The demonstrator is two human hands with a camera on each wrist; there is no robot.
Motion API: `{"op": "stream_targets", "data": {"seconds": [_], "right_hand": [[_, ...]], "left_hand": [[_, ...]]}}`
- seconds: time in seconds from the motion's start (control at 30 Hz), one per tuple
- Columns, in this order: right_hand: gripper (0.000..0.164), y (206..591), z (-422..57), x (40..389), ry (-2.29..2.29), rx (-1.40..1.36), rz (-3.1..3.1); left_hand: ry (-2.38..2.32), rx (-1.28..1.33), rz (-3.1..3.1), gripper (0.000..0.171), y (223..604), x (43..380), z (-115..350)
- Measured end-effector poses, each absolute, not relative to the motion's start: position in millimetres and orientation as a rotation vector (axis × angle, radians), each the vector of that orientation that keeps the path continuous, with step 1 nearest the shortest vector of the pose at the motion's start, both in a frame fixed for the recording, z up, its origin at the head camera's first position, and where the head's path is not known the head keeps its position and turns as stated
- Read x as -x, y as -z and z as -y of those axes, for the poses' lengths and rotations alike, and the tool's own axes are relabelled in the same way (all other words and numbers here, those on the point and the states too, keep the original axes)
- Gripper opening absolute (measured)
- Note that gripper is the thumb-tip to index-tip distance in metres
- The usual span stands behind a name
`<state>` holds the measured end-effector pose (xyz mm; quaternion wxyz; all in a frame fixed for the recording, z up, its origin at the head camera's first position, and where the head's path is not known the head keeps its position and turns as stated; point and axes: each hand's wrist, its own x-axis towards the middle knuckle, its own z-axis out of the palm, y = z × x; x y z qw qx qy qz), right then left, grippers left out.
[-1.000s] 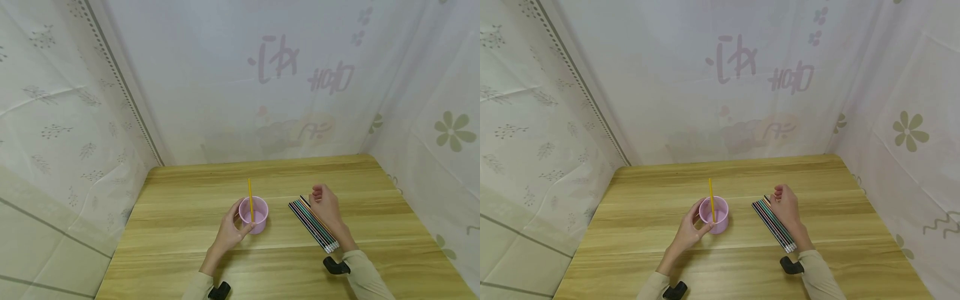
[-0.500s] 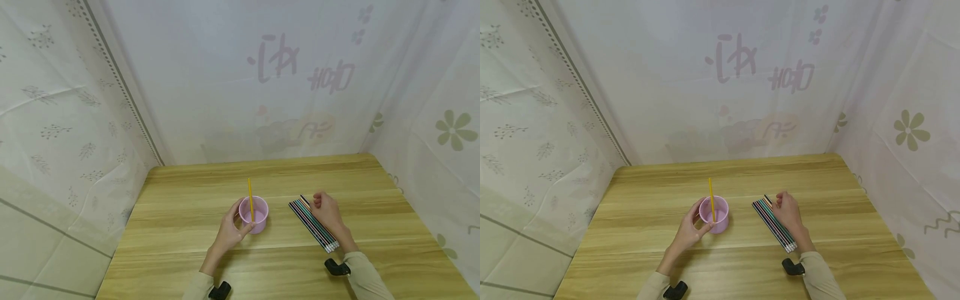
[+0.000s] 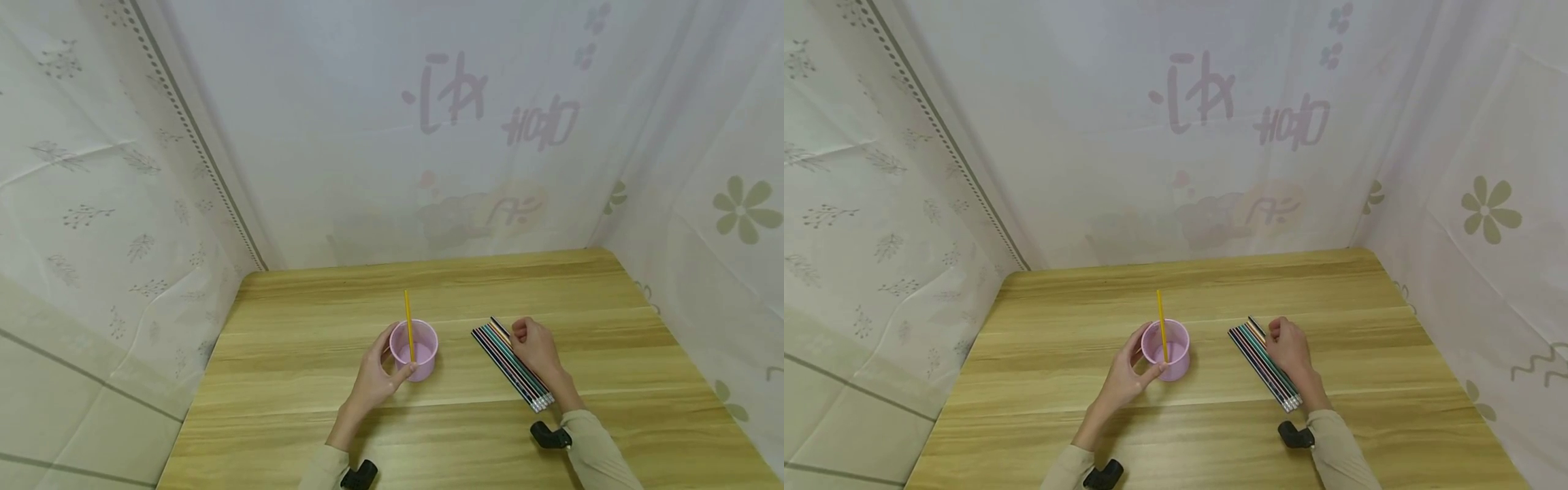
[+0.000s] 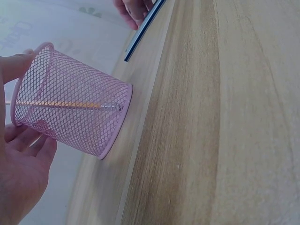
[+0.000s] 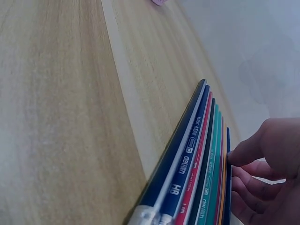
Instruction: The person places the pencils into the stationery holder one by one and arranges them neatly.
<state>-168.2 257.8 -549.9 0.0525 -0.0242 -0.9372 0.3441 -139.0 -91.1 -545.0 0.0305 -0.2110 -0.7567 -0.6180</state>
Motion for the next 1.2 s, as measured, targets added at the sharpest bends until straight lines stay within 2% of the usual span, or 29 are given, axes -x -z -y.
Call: {"op": "stream_targets", "data": {"seconds": [0.3,0.53,1.0,1.2], "right_hand": [[0.016,551.0,-258.7,172.9,-1.030,0.129,2.889],[0.015,547.8,-258.8,174.7,-0.978,0.069,2.901],[0.024,514.0,-251.7,179.8,-1.026,0.041,2.803],[0.019,504.7,-244.7,180.5,-0.995,-0.012,2.715]], "left_hand": [[1.904,0.663,2.327,0.083,543.7,138.3,91.6],[1.925,0.665,2.316,0.084,545.2,138.0,90.7],[1.933,0.647,2.320,0.085,545.3,138.6,91.1],[1.931,0.640,2.332,0.085,543.8,138.1,90.8]]}}
